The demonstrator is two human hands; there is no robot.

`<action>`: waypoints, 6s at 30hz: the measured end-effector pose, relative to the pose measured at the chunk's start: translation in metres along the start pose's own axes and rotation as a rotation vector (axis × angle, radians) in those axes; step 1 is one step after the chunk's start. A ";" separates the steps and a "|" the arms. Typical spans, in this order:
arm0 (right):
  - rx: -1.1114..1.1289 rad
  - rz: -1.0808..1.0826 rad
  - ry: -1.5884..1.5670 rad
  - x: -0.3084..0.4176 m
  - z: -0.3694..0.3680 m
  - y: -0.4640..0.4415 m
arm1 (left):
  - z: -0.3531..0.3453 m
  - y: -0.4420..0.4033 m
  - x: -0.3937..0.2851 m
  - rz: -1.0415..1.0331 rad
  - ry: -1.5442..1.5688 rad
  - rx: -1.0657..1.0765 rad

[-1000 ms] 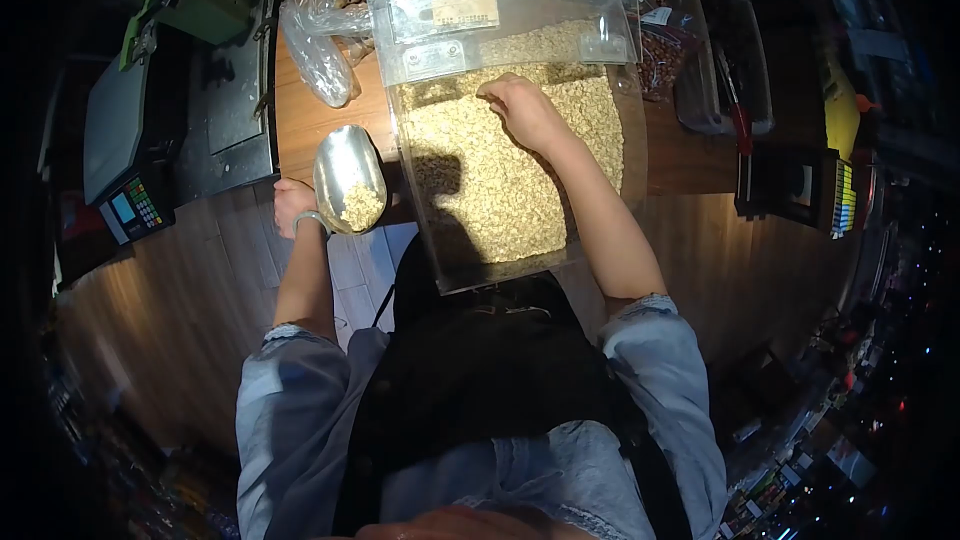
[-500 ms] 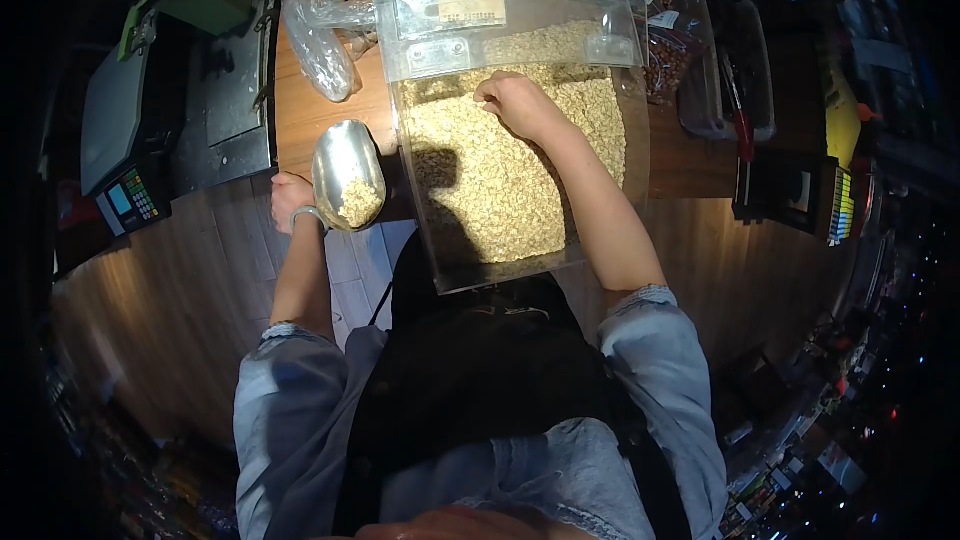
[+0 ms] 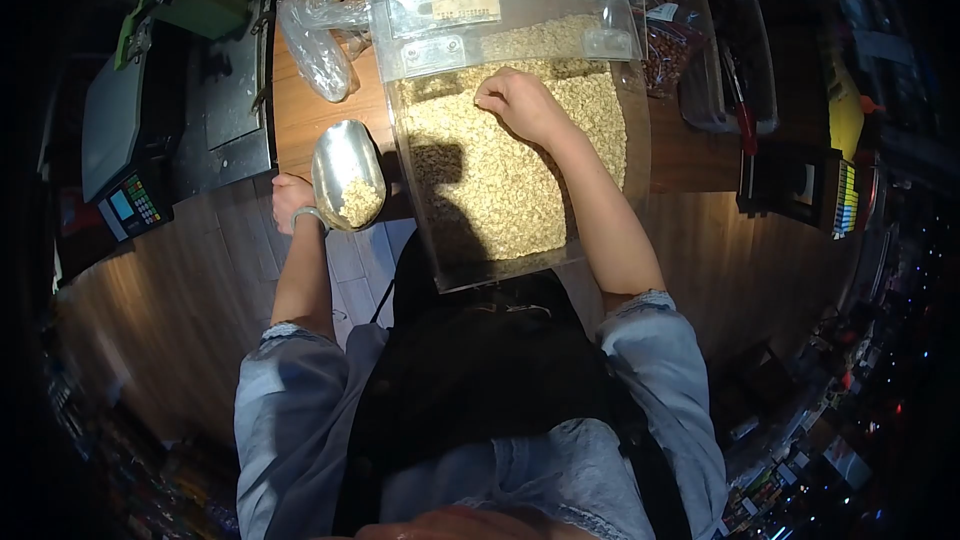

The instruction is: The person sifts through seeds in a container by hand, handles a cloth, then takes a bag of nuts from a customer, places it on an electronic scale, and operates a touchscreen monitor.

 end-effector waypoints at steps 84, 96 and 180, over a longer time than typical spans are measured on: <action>-0.170 -0.321 -1.032 -0.008 0.042 0.120 | 0.001 -0.001 0.001 0.021 0.008 0.042; -0.259 -0.271 -0.838 -0.009 0.037 0.098 | -0.003 -0.004 0.002 0.015 0.018 0.031; -0.013 -0.129 -1.880 0.010 0.050 0.123 | 0.005 0.004 -0.001 -0.007 0.020 0.009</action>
Point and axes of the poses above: each hand's wrist, its own y-axis away from the middle knuckle, its own z-axis out of the back of the hand, x = y × z, the point moved 2 cm from there along -y, towards the middle knuckle, and after that the axes turned 8 degrees about y, right-handed, at the moved point
